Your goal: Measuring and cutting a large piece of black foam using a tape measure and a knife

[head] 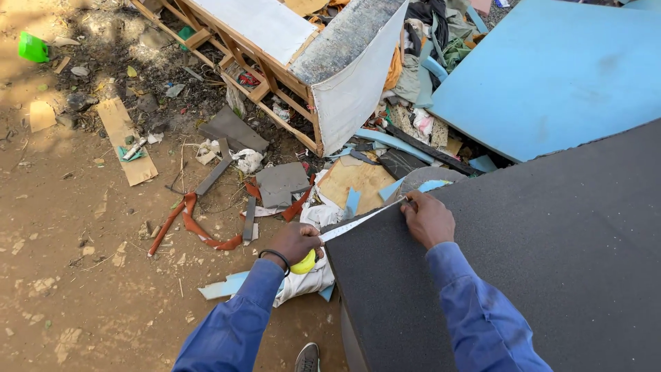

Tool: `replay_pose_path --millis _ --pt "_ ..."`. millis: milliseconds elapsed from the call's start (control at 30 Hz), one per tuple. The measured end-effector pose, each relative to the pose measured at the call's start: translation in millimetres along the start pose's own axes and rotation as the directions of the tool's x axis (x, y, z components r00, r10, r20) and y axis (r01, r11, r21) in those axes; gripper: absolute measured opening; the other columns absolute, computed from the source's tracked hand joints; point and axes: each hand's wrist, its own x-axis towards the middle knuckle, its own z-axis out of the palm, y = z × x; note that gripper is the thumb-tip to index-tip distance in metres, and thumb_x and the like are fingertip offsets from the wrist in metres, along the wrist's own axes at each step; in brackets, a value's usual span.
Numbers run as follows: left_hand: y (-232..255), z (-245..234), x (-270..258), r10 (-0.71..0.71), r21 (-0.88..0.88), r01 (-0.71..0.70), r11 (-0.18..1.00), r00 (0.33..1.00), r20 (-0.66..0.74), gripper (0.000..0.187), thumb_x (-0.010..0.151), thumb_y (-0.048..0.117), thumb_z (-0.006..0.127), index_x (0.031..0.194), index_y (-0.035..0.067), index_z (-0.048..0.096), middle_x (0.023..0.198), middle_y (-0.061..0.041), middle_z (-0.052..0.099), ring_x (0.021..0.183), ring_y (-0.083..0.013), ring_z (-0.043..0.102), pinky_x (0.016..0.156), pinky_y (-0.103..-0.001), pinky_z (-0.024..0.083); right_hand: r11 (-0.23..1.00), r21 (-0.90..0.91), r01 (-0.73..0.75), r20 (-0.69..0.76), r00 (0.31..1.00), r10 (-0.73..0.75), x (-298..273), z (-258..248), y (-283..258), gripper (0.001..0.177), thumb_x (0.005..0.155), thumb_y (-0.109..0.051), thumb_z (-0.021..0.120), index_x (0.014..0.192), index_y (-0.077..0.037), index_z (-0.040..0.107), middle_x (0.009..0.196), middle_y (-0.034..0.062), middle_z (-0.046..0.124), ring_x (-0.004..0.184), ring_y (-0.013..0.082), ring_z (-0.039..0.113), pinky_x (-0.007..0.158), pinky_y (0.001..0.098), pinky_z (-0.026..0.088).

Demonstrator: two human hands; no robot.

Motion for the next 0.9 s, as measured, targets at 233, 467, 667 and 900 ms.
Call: replay_pose_path --millis 233,467,667,900 --pt "1.4 1.3 -8.8 0.028 0.058 -0.025 0.998 0.998 -0.050 0.017 0.085 0.044 0.079 0.083 0.033 0.092 0.090 0.004 0.089 0.102 -0.0274 0.084 0.091 -0.036 0.063 0.998 -0.040 0.042 -0.056 0.997 -0.045 -15.7 -14.6 -6.6 0.033 0.109 -0.035 0.072 0.142 -0.031 0.079 0.129 0.0078 0.082 0.119 0.0454 0.081 0.105 0.0620 0.065" --pt "11.6 1.3 -13.4 -0.034 0.089 0.038 0.995 0.998 -0.053 0.022 0.084 0.045 0.079 0.095 0.032 0.093 0.100 0.000 0.090 0.114 -0.0320 0.084 0.099 -0.040 0.065 0.994 -0.077 0.084 -0.042 0.995 -0.087 -17.2 -11.6 -6.1 0.032 0.108 -0.036 0.072 0.139 -0.032 0.081 0.128 0.0088 0.081 0.113 0.0483 0.082 0.102 0.0651 0.066" --pt "19.1 -4.1 -15.5 -0.051 0.124 0.057 0.991 0.997 -0.050 0.021 0.083 0.048 0.079 0.092 0.036 0.093 0.101 0.002 0.090 0.115 -0.0310 0.084 0.100 -0.040 0.065 0.990 -0.110 0.085 -0.029 0.996 -0.089 -9.4 -12.4 -6.8 0.030 0.112 -0.040 0.067 0.138 -0.032 0.081 0.126 0.0061 0.082 0.114 0.0436 0.083 0.100 0.0613 0.067" --pt "0.4 11.3 -6.3 -0.046 0.070 0.050 0.996 0.997 -0.058 0.020 0.081 0.046 0.081 0.093 0.035 0.093 0.097 0.003 0.090 0.111 -0.0291 0.085 0.098 -0.039 0.065 0.980 -0.181 0.076 0.065 0.996 -0.065 -10.7 -28.6 -17.2 0.030 0.108 -0.035 0.069 0.130 -0.026 0.087 0.122 0.0094 0.086 0.111 0.0456 0.085 0.099 0.0611 0.068"
